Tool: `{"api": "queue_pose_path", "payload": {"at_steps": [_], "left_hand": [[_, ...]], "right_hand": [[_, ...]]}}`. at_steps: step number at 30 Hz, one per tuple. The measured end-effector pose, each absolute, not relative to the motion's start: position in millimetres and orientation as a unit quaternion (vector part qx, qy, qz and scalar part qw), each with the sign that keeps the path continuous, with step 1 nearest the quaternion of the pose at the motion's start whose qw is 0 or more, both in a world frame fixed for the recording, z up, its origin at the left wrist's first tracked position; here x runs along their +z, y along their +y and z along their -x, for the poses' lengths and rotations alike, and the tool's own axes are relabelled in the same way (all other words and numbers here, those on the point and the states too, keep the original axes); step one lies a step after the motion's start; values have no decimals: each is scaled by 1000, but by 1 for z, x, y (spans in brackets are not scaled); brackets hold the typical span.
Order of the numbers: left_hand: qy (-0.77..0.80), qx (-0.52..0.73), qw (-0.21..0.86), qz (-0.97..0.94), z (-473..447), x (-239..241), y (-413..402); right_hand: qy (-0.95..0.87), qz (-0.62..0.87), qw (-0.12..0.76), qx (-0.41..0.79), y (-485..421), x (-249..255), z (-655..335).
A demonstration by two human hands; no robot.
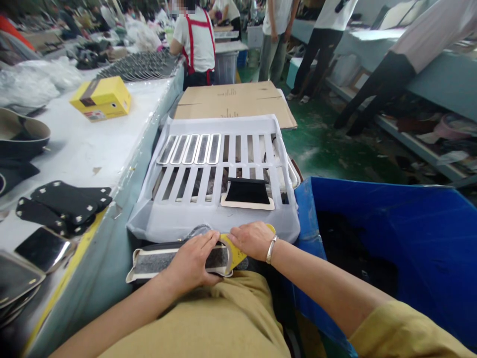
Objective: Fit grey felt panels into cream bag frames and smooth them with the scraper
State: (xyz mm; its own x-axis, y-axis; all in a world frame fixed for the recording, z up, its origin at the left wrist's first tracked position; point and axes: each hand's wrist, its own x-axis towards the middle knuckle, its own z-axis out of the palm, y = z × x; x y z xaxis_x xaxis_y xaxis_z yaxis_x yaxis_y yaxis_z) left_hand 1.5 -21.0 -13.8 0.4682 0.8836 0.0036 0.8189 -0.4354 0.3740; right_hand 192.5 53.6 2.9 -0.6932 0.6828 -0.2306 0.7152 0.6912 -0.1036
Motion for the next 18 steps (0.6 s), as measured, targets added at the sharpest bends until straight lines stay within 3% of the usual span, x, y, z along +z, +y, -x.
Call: {"api": "queue_pose_path", "payload": {"at_steps": [13,18], "left_hand": [[499,99,146,-849,1,-17,-36],[495,146,145,-844,8,-22,-38]], "right_hand": [[898,-413,110,-108,26,15,-195],[877,-408,94,-235,26,25,-216]]}}
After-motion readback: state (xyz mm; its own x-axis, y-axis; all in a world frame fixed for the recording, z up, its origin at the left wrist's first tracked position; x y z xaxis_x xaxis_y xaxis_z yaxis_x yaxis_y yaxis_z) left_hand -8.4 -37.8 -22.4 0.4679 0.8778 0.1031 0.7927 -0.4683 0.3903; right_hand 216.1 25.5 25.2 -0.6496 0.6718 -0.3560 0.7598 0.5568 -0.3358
